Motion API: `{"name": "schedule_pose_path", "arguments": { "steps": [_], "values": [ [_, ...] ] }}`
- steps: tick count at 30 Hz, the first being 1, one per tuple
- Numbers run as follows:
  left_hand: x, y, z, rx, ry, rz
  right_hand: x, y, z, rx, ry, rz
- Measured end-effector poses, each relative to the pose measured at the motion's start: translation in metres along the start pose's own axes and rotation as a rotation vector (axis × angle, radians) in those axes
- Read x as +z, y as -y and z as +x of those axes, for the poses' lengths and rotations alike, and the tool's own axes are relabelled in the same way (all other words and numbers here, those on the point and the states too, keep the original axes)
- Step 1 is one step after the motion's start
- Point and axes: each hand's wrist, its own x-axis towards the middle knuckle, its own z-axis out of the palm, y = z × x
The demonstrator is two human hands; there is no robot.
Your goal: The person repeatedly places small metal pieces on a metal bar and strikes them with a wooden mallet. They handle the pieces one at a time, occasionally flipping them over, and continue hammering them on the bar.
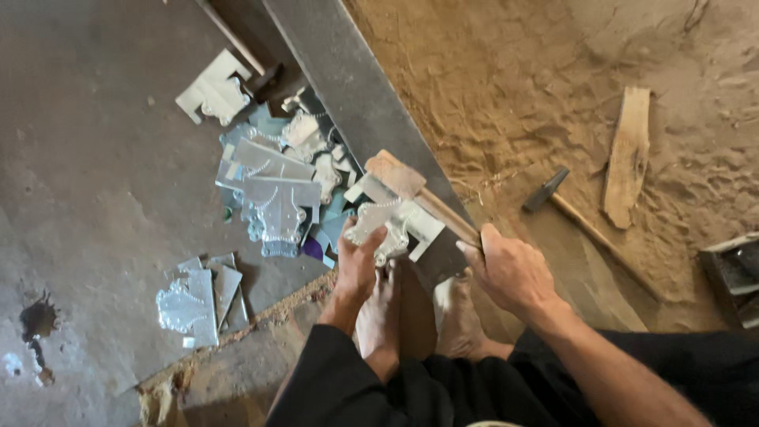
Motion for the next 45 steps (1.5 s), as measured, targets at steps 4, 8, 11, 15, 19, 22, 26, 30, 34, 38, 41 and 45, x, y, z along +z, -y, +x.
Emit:
{"name": "schedule_pose_path", "arguments": {
  "steps": [4,8,11,15,19,22,26,30,34,38,41,45],
  "values": [
    [0.0,0.001,-0.002,-0.031,-0.013,-0.02,-0.003,0.004,0.003,-0.022,-0.023,0.013],
    [0.004,-0.006,-0.003,-0.01,-0.01,-0.01,-0.005,0.005,0.003,0.05,0.033,-0.042],
    [0.006,-0.01,-0.005,0.008,0.046,-0.008,-0.005,0.006,0.003,-0.068,-0.149,0.021],
    [0.006,-0.007,-0.003,-0.06,-0.049,-0.005,-0.004,0.005,0.002,-0.016,-0.022,0.014],
    [0.004,0.002,0.002,-0.025,-0.061,-0.003,-0.003,0.002,0.002,-0.007,-0.08,0.016],
    [-0.001,0.005,0.001,-0.044,-0.052,-0.012,-0.003,-0.003,0.002,-0.034,-0.056,0.118],
    [-0.005,0.004,0.003,-0.107,-0.043,-0.093,-0.004,-0.005,0.004,-0.025,0.082,0.322],
    [-0.007,0.006,0.002,-0.119,-0.005,-0.127,-0.003,0.001,0.005,0.005,-0.103,0.449],
    [-0.007,0.007,0.003,-0.082,-0.003,-0.128,-0.006,0.003,0.009,0.01,-0.001,0.242],
    [-0.006,0.005,0.002,-0.136,-0.002,-0.13,-0.008,-0.004,0.004,-0.043,-0.062,0.288],
    [-0.007,0.002,0.001,-0.159,-0.001,-0.17,-0.006,-0.009,-0.004,0.019,-0.137,0.362],
    [-0.008,0.001,0.002,-0.136,-0.009,-0.101,-0.008,-0.015,-0.015,0.065,0.056,0.133]
  ]
}}
